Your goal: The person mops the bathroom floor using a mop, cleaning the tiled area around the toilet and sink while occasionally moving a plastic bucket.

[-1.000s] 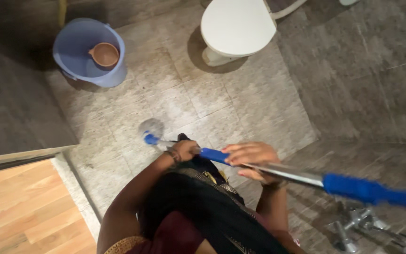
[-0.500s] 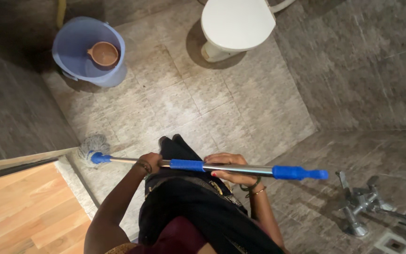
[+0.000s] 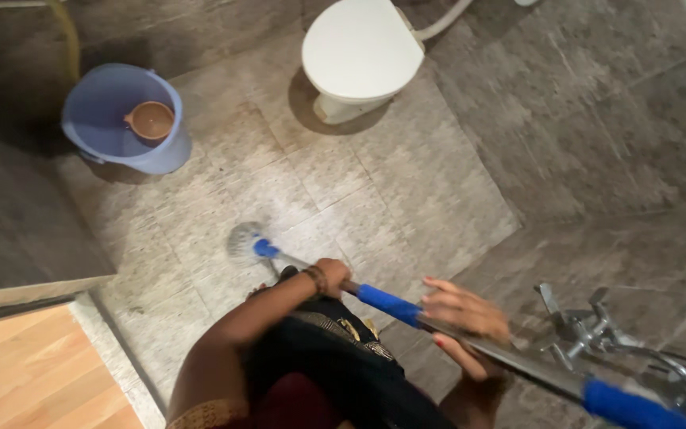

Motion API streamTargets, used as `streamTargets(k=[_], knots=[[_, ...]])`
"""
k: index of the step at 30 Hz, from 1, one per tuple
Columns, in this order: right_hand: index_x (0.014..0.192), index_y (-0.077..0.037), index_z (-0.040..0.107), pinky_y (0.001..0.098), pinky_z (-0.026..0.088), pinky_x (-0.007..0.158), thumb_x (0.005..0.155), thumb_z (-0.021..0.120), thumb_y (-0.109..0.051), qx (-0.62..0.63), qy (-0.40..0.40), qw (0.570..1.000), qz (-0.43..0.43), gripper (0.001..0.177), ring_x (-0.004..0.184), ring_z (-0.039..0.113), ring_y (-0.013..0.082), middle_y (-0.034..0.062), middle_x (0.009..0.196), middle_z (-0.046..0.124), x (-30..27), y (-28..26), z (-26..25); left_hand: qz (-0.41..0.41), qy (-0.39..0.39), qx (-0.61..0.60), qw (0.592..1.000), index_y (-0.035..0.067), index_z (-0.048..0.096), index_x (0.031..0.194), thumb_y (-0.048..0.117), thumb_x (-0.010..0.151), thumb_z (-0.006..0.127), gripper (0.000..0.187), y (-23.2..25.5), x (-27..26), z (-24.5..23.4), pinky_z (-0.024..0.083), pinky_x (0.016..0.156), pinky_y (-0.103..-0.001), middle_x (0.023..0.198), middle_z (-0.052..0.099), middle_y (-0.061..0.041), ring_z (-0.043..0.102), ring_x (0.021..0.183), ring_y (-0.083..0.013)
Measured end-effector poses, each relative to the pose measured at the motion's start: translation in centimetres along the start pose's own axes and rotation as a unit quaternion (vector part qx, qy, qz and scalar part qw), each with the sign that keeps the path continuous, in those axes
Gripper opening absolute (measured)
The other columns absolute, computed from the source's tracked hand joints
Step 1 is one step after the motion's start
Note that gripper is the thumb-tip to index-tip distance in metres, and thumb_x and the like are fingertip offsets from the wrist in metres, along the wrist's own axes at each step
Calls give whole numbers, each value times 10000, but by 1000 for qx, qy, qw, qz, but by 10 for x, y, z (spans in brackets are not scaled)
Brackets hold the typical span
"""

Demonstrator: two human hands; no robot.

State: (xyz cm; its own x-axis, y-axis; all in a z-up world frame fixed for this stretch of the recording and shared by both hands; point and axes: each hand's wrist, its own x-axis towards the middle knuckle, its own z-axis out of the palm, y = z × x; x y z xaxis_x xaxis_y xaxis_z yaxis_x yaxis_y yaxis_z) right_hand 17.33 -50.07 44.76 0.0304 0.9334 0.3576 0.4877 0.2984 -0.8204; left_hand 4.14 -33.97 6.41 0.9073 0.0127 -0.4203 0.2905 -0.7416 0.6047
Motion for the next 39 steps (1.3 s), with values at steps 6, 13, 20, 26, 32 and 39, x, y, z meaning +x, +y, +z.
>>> streamTargets(k=[6, 13, 20, 26, 32, 39], knots=[[1065, 45, 703, 568, 514, 1067, 700, 802, -123, -123, -4, 992, -32, 414, 1215, 684, 425, 190, 1073, 733, -39, -39, -42, 146, -6, 22, 989, 185, 759, 887, 186, 687, 722, 203, 87, 93, 5, 583, 762, -446, 849, 751, -73, 739, 868, -304], [995, 6, 717, 543, 544, 1047, 700, 864, -166, -219, -13, 976, 12, 372, 1147, 728, 386, 144, 1067, 758, -35, -41, -39, 181, 25, -82, 980, 190, 733, 1019, 78, 677, 692, 362, 122, 122, -3, 570, 778, -452, 918, 755, -90, 728, 934, -318], [1002, -8, 698, 546, 542, 1063, 781, 839, -225, -99, -38, 994, -36, 340, 1161, 732, 370, 147, 1063, 763, 0, -12, -23, 137, 64, -154, 976, 149, 691, 982, 77, 705, 676, 286, 57, 68, -7, 556, 757, -448, 903, 742, -119, 722, 908, -337], [990, -35, 741, 502, 578, 1024, 832, 825, -269, 4, -110, 994, -28, 294, 1162, 749, 361, 134, 1062, 788, 17, 14, 8, 75, 151, -224, 960, 113, 638, 833, 172, 772, 698, 104, -15, -29, 6, 558, 677, -439, 823, 705, -129, 712, 789, -320], [1076, -2, 759, 491, 579, 1064, 921, 794, -180, 187, -174, 966, 27, 239, 1184, 743, 355, 155, 1129, 785, 28, 61, 74, -59, 140, -115, 982, 153, 702, 893, 270, 851, 625, 147, -77, -103, 1, 586, 778, -443, 910, 747, -146, 734, 865, -333], [1088, 25, 750, 506, 505, 1115, 850, 807, -92, 128, -120, 982, 62, 271, 1211, 704, 368, 182, 1123, 781, 10, 80, 81, -204, 37, -70, 976, 188, 744, 972, 286, 788, 701, 213, -93, -122, -5, 557, 895, -441, 1032, 746, -118, 709, 1036, -315]])
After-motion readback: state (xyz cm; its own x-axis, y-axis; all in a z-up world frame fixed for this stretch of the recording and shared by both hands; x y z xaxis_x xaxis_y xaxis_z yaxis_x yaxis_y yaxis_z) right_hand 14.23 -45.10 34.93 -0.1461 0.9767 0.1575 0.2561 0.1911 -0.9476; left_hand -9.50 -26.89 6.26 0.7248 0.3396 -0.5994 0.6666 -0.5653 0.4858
